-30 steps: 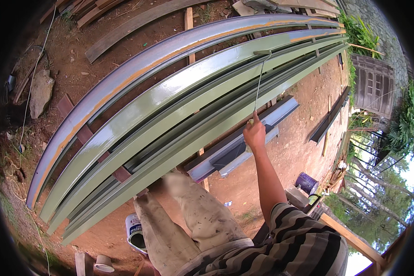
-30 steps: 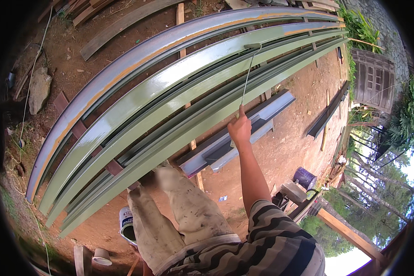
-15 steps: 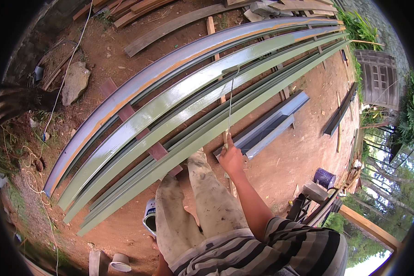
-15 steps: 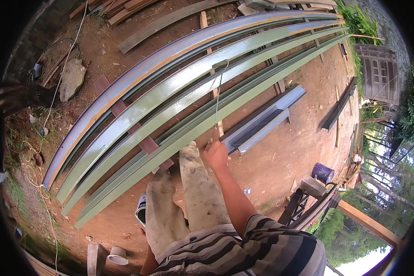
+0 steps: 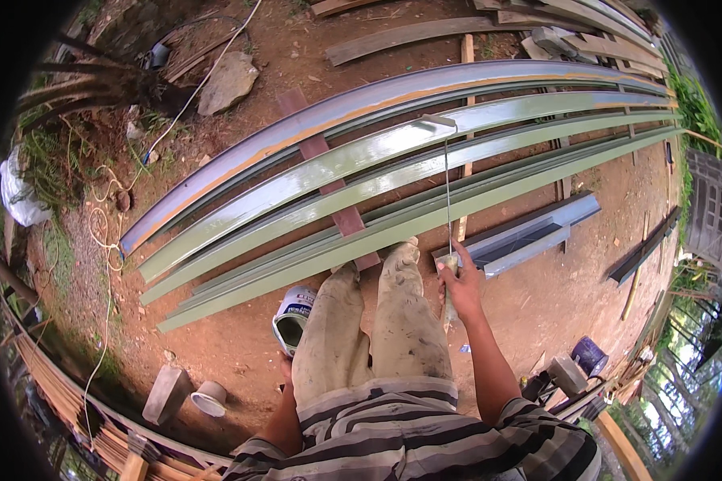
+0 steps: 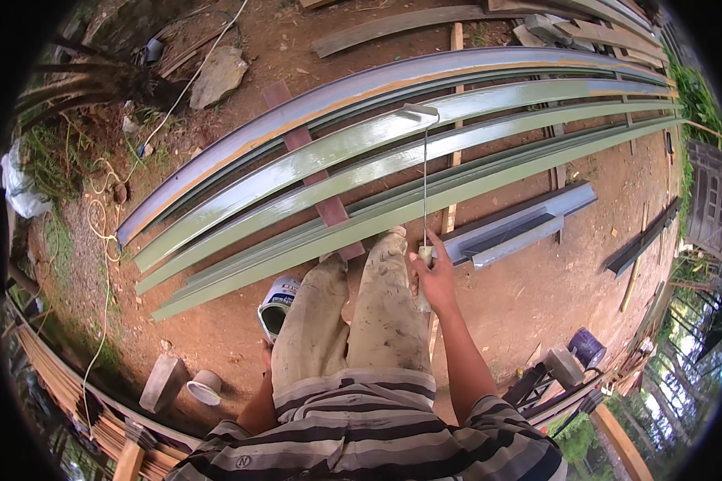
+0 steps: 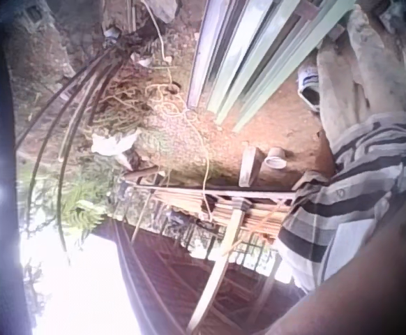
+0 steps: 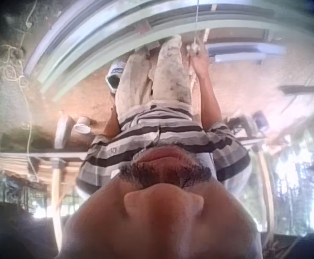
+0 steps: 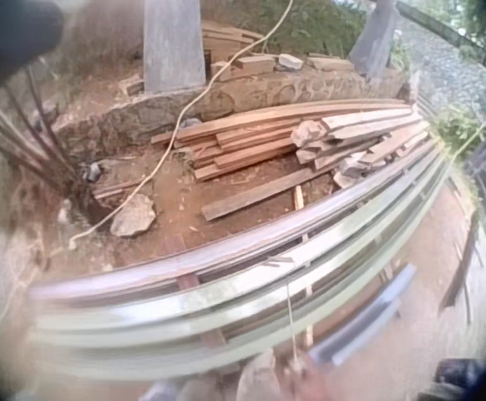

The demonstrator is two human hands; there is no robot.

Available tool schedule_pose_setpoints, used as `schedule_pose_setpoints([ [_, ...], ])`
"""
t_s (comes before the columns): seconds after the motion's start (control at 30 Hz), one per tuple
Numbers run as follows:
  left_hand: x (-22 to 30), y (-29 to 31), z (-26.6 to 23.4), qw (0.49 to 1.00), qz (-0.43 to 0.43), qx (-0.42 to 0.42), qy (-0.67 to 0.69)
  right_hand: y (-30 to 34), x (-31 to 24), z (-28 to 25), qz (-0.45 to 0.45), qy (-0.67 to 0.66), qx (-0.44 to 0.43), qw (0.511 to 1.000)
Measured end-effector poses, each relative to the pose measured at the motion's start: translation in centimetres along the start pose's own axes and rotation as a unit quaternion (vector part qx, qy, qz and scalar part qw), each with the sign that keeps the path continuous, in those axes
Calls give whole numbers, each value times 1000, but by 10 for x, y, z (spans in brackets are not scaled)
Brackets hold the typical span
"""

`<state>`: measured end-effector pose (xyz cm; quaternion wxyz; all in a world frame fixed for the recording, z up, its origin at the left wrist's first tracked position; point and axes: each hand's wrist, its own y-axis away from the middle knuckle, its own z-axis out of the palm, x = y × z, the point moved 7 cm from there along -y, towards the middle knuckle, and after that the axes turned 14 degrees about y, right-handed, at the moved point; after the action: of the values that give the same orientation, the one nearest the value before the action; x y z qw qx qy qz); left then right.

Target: The person paints a set of long metal beams lying on the ground using a paint roller, repeatedly dipping the roller into a paint bucket held in one hand and applying paint to the surfaces of the beams.

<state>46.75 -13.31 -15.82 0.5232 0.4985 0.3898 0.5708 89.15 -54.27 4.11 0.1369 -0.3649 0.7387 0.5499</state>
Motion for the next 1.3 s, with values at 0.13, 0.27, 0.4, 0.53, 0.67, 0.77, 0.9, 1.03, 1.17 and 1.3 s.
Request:
schedule_pose_setpoints([
  [0.13,-12,0,-22,999,38,1,37,44,-14,34,11,12,-192,981],
  [0.27,-54,16,-26,985,56,93,136,59,-33,85,9,179,-351,919],
  [0.4,-91,31,-62,966,60,85,236,46,-38,152,-157,343,-375,847],
  [0.53,-152,35,-106,938,72,25,338,54,-58,236,-172,406,-411,798],
  [0.67,-217,35,-174,894,65,-142,419,60,-93,319,-287,416,-400,765],
  [0.77,-247,37,-141,874,99,12,475,67,-98,374,-300,468,-401,728],
  [0.9,-266,60,-136,839,102,88,528,80,-112,448,-288,487,-423,708],
  [1.03,-282,59,-137,807,105,118,569,91,-125,543,-313,484,-454,679],
  [1.17,-291,60,-132,782,100,140,600,111,-127,641,-298,477,-483,671],
  [1.3,-289,63,-125,768,93,147,616,121,-109,718,-282,451,-504,681],
])
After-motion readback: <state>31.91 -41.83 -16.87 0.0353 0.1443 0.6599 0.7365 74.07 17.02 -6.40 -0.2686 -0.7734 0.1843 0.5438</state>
